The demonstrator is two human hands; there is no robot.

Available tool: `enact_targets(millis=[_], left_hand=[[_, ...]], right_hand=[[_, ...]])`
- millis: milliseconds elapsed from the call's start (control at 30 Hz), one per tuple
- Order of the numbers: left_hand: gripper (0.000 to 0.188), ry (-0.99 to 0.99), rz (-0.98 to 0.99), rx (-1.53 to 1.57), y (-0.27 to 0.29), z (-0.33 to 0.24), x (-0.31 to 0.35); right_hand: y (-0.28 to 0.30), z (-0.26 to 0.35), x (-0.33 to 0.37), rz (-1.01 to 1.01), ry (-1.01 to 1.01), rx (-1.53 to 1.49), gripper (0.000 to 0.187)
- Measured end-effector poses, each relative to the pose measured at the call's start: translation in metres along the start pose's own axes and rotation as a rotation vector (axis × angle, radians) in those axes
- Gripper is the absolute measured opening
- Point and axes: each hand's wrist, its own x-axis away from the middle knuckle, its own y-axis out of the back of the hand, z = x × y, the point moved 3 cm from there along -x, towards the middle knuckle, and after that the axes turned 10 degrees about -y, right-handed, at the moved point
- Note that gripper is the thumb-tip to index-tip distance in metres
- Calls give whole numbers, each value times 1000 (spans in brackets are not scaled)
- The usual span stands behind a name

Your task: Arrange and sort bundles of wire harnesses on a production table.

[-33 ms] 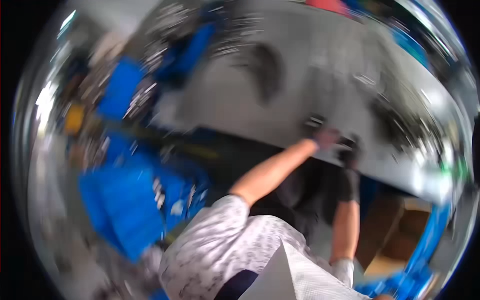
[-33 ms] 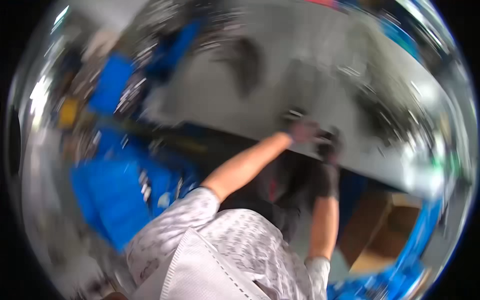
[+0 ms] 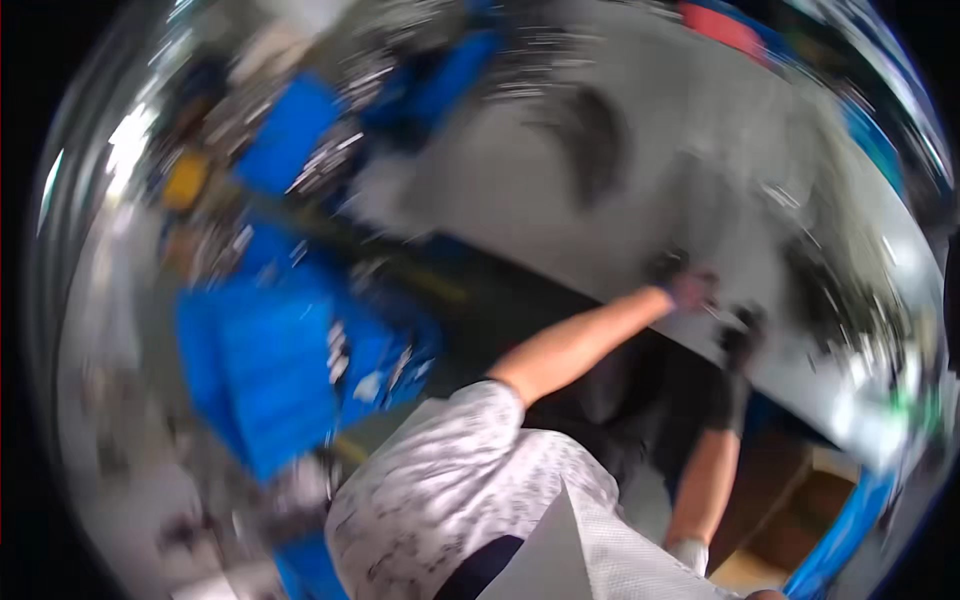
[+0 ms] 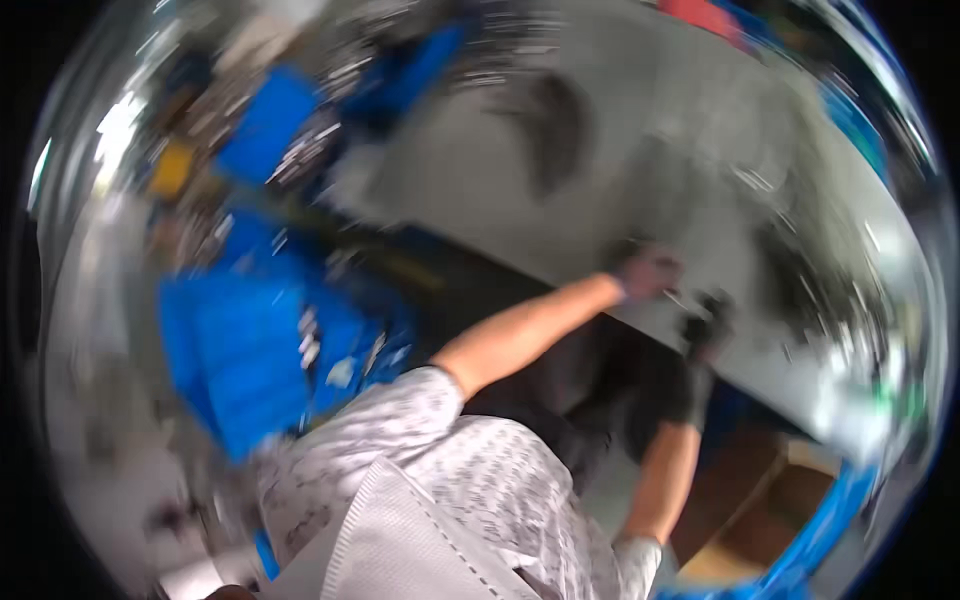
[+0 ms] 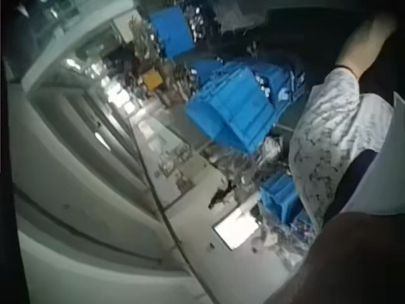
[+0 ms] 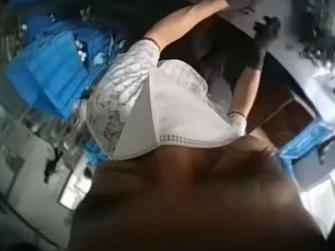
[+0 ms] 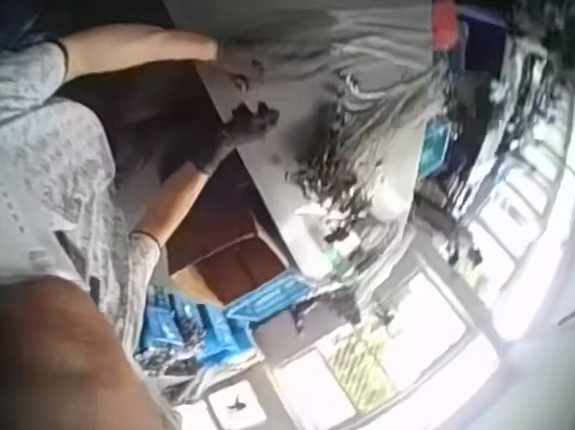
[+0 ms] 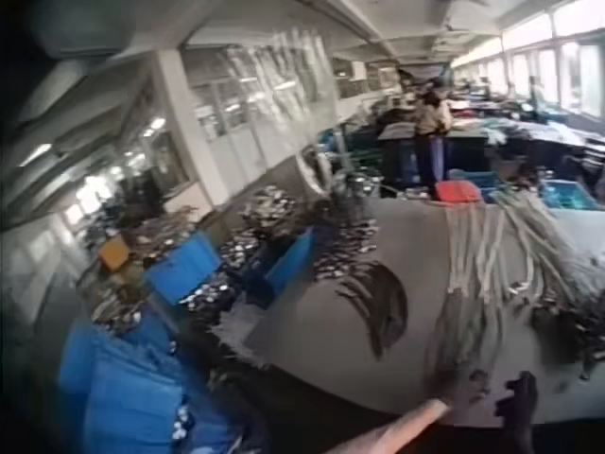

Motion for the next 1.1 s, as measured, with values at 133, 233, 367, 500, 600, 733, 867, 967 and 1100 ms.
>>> enact_targets(millis=[133,233,367,500,600,733,867,967,1100], left_hand=[[39,262,-862,-530,106,41,35],[29,706,-971,-396,167,105,47],[21,647,-890,-685,164,143,39],[25,697,-795,-557,177,160,24],[27,645,-693,-499,181,176,28],[29,593,-695,-589,179,170,40],[34,659,-713,-388,178,157,60],[26,413,-541,-444,176,150,76],[17,402,-372,288,156,144,108]], right_hand=[[87,67,-16,-522,363,897,54],[145,109,-27,-947,200,1633,58],[216,89,-78,-441,-87,1160,56],[237,72,-96,-407,415,1235,51],[254,70,-84,-580,-327,802,46],[242,58,-12,-92,-468,259,47],[246,44,43,-173,-393,218,44],[252,0,99,-121,6,453,32],[258,-109,217,-301,132,503,26]])
